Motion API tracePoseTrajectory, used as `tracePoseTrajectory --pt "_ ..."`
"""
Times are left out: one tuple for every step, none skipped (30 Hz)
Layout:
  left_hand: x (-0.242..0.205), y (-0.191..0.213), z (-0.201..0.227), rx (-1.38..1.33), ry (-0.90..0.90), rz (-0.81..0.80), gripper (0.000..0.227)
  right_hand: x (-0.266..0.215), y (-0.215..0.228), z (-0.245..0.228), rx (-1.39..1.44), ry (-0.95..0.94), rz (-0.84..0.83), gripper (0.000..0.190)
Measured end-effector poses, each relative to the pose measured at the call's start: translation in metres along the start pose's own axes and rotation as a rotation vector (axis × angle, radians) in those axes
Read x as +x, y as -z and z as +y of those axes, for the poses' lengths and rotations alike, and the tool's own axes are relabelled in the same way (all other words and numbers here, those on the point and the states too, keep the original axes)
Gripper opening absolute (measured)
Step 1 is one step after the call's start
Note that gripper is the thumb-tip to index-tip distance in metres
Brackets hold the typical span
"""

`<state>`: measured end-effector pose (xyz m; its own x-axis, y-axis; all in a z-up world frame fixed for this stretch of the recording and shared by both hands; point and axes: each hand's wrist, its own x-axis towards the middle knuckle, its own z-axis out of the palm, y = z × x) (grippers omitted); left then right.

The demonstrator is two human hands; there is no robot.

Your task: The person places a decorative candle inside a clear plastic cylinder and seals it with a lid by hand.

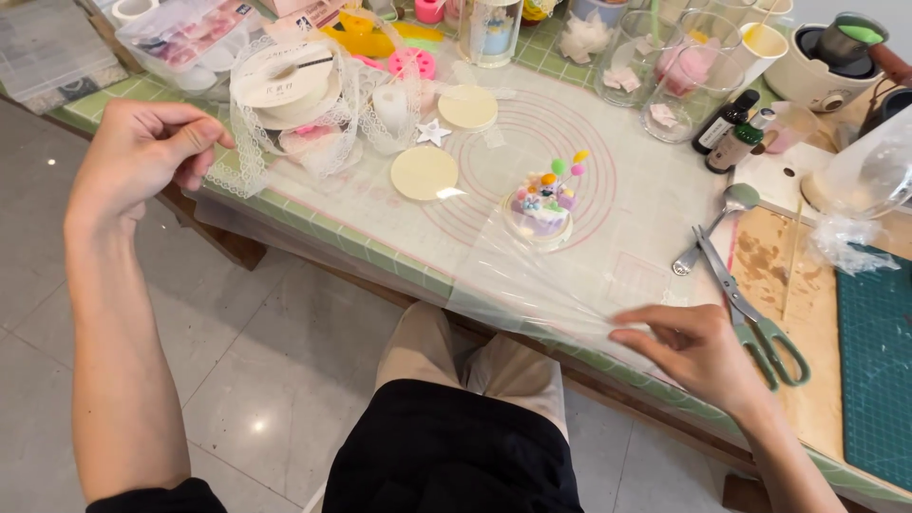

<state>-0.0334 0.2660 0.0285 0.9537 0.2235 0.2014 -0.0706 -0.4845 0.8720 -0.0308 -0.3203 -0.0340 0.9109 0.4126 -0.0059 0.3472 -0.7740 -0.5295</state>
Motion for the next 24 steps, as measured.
tracePoseTrajectory --pt "0.002 0.0 -0.001 0.0 -0.006 0.0 0.016 -0.002 0.002 0.014 0.0 0.0 0.006 0.039" --pt "0.004 0.0 -0.002 -0.049 -0.055 0.02 0.015 -0.005 0.004 0.028 0.131 0.053 0.042 0.026" --pt "0.006 0.0 -0.002 -0.099 -0.105 0.037 0.013 -0.008 0.006 0.041 0.262 0.105 0.079 0.016" --pt "0.009 0.0 -0.001 -0.099 -0.111 0.034 0.013 -0.011 0.013 0.041 0.263 0.104 0.085 0.016" --pt "0.013 0.0 0.0 -0.143 -0.146 0.056 0.014 -0.015 0.02 0.041 0.505 0.232 0.054 0.013" --pt "0.017 -0.001 0.0 -0.187 -0.181 0.078 0.014 -0.019 0.028 0.04 0.746 0.36 0.021 0.012" --pt "0.023 -0.002 0.007 -0.191 -0.187 0.073 0.014 -0.02 0.031 0.051 0.742 0.358 0.029 0.012" --pt "0.029 -0.003 0.013 -0.231 -0.259 0.092 0.016 -0.021 0.033 0.061 0.835 0.4 0.072 0.016" --pt "0.035 -0.004 0.02 -0.27 -0.33 0.111 0.018 -0.023 0.036 0.071 0.927 0.444 0.114 0.025" --pt "0.041 -0.01 0.033 -0.274 -0.336 0.107 0.018 -0.022 0.038 0.079 0.923 0.443 0.122 0.025" --pt "0.048 -0.015 0.047 -0.27 -0.341 0.139 0.016 -0.02 0.04 0.087 1.084 0.487 0.202 0.033" --pt "0.055 -0.02 0.061 -0.266 -0.347 0.172 0.015 -0.018 0.043 0.094 1.244 0.534 0.282 0.041" --pt "0.063 -0.025 0.068 -0.27 -0.357 0.168 0.015 -0.017 0.049 0.087 1.239 0.539 0.293 0.041" --pt "0.072 -0.03 0.075 -0.316 -0.403 0.144 0.016 -0.015 0.054 0.08 1.386 0.516 0.35 0.041" --pt "0.081 -0.036 0.081 -0.363 -0.448 0.117 0.017 -0.013 0.06 0.073 1.531 0.49 0.409 0.043" --pt "0.087 -0.041 0.088 -0.366 -0.459 0.111 0.017 -0.01 0.07 0.047 1.527 0.497 0.421 0.043" --pt "0.092 -0.047 0.093 -0.356 -0.519 0.098 0.02 -0.009 0.08 0.021 1.541 0.343 0.572 0.033" --pt "0.097 -0.053 0.098 -0.345 -0.578 0.086 0.025 -0.007 0.091 -0.004 1.542 0.188 0.725 0.024" --pt "0.103 -0.057 0.099 -0.352 -0.586 0.076 0.025 -0.007 0.089 0.026 1.536 0.19 0.74 0.024" --pt "0.109 -0.061 0.099 -0.345 -0.591 0.082 0.026 -0.007 0.088 0.056 1.718 0.193 0.808 0.025" --pt "0.114 -0.066 0.1 -0.338 -0.593 0.086 0.028 -0.009 0.087 0.087 1.904 0.195 0.879 0.032" --pt "0.114 -0.069 0.103 -0.344 -0.596 0.073 0.028 -0.013 0.088 0.101 1.899 0.195 0.896 0.032" --pt "0.114 -0.073 0.107 -0.347 -0.614 0.076 0.025 -0.017 0.087 0.114 2.013 0.361 0.645 0.045" --pt "0.114 -0.077 0.109 -0.349 -0.631 0.079 0.023 -0.021 0.086 0.128 2.096 0.536 0.387 0.059"
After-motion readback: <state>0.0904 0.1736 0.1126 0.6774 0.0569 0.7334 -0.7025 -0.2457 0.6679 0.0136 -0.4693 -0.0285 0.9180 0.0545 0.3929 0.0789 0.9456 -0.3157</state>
